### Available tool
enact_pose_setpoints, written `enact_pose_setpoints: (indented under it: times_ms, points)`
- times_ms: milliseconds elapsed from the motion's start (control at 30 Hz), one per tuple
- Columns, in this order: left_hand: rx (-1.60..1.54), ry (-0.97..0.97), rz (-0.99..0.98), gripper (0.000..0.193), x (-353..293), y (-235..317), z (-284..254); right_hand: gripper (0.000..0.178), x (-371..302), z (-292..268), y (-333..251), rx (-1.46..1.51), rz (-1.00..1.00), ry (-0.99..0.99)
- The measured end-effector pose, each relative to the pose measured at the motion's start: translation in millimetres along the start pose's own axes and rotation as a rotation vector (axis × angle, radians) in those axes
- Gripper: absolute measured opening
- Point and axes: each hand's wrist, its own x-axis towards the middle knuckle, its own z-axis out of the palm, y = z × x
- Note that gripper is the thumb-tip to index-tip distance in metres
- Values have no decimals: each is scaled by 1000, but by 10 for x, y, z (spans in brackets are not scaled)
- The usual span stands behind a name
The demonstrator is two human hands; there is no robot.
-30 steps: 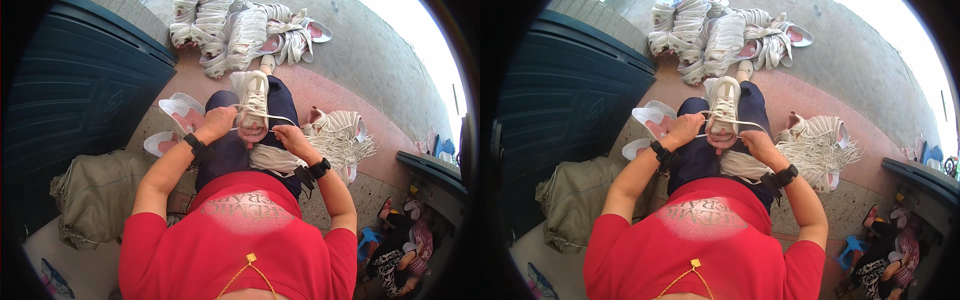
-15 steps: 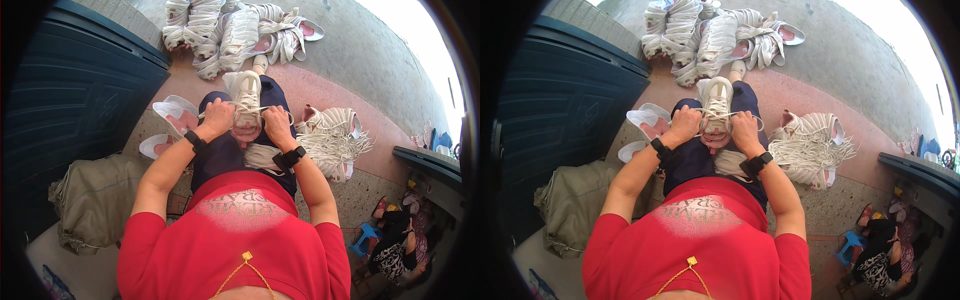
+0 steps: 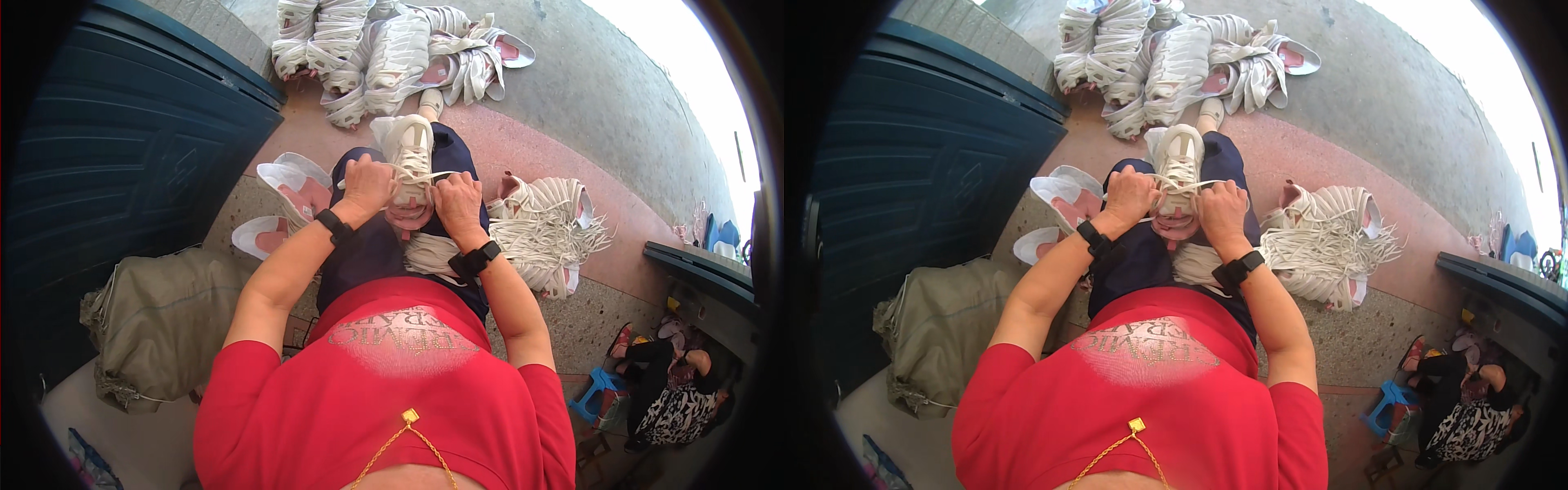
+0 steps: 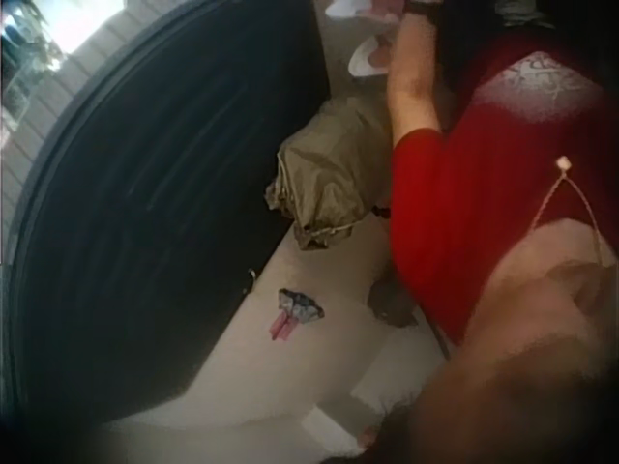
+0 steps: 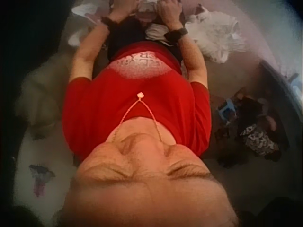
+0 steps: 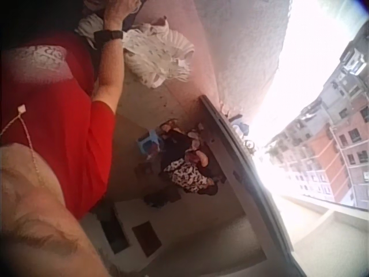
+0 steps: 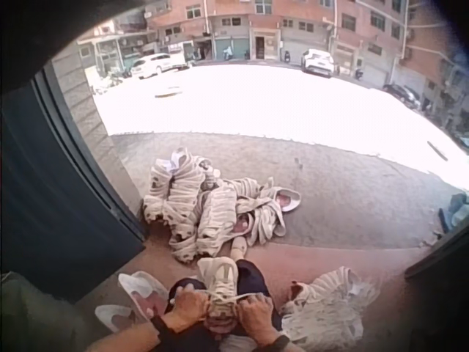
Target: The person is threading and tying laces or cords through the upper components of shoes.
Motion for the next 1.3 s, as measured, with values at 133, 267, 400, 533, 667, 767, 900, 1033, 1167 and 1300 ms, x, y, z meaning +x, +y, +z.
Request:
enact_pose_setpoints:
  times_ms: [133,267,400,533,667,767,900,1033,1167,1300]
  points:
    - [164,57,60,18,-222,170,-22,22,-43,-57,-66,-56,-53,-77]
    - [126,149,82,17,-184,-12,39,21,9,34,56,-43,-76,-56]
    - [169,237,317,14,-119,-22,-81,12,-9,81,180,72,-108,-32]
    - [275,94,495,11,-111,9,-37,9,55,16,32,-113,-261,-128]
    - [70,69,475,9,-2,-9,-15,9,201,-123,-40,-123,-293,-137]
    - [-557,-1,28,10,170,70,-141,10,239,-102,-28,261,-106,-3]
    - [-1029,-14,-295,19,639,189,-520,19,854,-387,-141,554,144,27]
    - [-599,38,-23,17,648,155,-1017,24,1246,-815,-48,524,78,127]
    - [-847,-5,829,27,-182,693,-2370,27,1134,-1590,127,773,240,138]
    - [-939,-68,1036,25,-935,963,-3047,26,1005,-1473,-60,730,209,1]
